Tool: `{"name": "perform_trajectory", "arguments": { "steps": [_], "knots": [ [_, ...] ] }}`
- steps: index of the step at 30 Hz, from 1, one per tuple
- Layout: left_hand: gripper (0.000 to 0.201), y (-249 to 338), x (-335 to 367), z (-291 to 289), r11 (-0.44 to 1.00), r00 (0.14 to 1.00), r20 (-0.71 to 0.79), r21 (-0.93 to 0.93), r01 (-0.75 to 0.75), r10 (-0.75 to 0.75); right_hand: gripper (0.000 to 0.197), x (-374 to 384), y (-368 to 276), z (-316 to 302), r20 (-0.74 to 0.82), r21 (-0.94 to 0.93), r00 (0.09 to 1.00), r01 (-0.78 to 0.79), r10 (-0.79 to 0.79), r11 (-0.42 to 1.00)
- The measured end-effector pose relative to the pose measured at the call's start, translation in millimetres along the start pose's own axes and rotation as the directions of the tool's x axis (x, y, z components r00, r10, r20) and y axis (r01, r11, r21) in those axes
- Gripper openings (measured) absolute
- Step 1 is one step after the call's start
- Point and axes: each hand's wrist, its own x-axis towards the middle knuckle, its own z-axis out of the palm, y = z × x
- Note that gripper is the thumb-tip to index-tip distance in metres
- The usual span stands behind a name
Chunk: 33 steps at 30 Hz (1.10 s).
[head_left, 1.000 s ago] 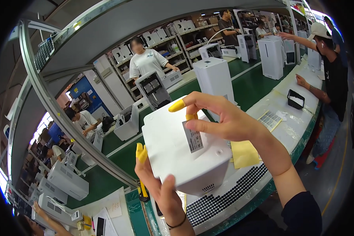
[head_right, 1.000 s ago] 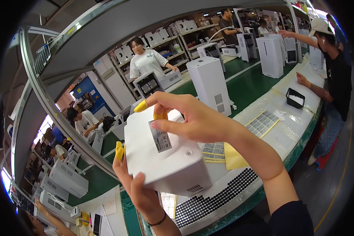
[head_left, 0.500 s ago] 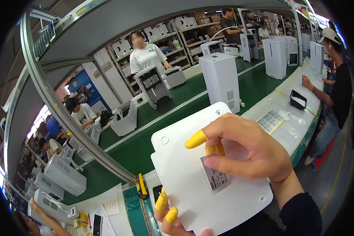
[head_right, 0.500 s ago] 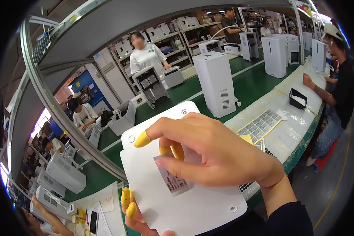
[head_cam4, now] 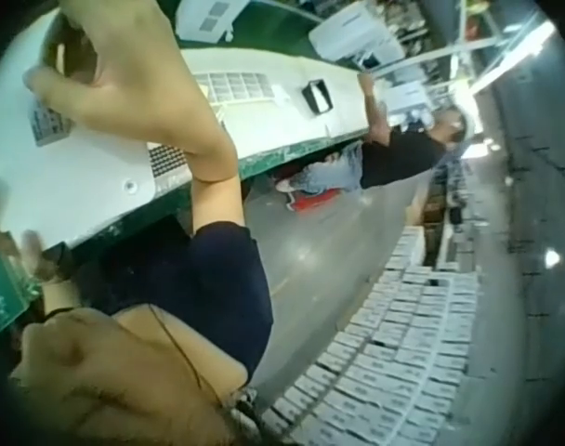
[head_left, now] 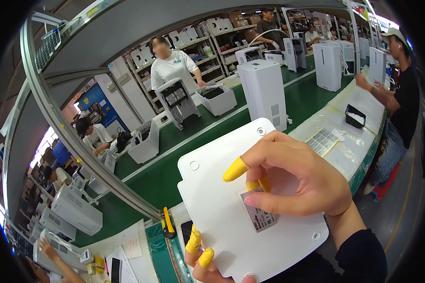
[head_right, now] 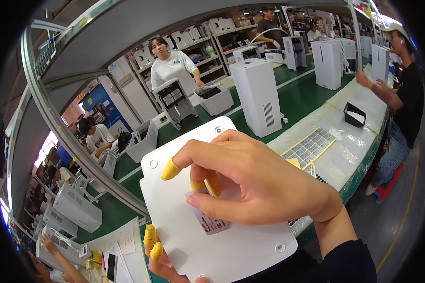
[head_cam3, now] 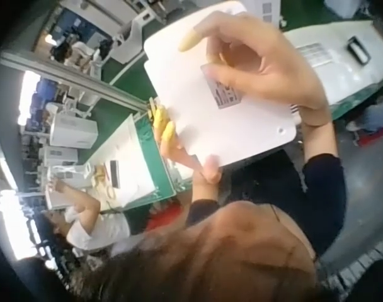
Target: Applying seals and labels to electronic device housings on an assembly line.
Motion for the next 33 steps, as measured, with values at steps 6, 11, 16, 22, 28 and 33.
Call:
{"name": "perform_trajectory", "arguments": {
  "steps": [6,11,16,22,28,33],
  "knots": [
    [0.080,-11.5,-3.6,-3.0,0.999,0.999,0.023,-0.050,-0.021,0.022,0.026,2.3,0.9,2.8,0.001,-0.037,1.000,0.016,-0.016,0.999],
    [0.081,-12.6,-5.7,-2.1,0.996,1.000,0.005,-0.084,0.024,-0.024,0.025,3.8,2.7,3.5,0.004,-0.088,0.999,0.045,-0.045,0.995],
    [0.082,-11.7,-5.6,-3.4,0.998,0.999,0.031,-0.067,0.015,-0.013,0.025,3.1,2.6,3.1,0.004,-0.098,0.999,0.050,-0.050,0.994],
    [0.083,-11.8,-6.7,-2.5,0.994,0.999,0.016,-0.098,0.046,-0.045,0.024,4.6,5.0,3.2,0.018,-0.129,0.995,0.095,-0.093,0.987],
    [0.083,-11.1,-5.6,-3.7,0.995,0.999,0.030,-0.088,0.038,-0.035,0.023,5.4,5.5,3.4,0.028,-0.141,0.993,0.118,-0.116,0.983],
    [0.082,-11.3,-3.5,-4.8,0.997,0.999,0.041,-0.074,0.005,-0.002,0.023,5.8,4.4,3.7,0.044,-0.151,0.993,0.115,-0.109,0.982]
  ]
}}
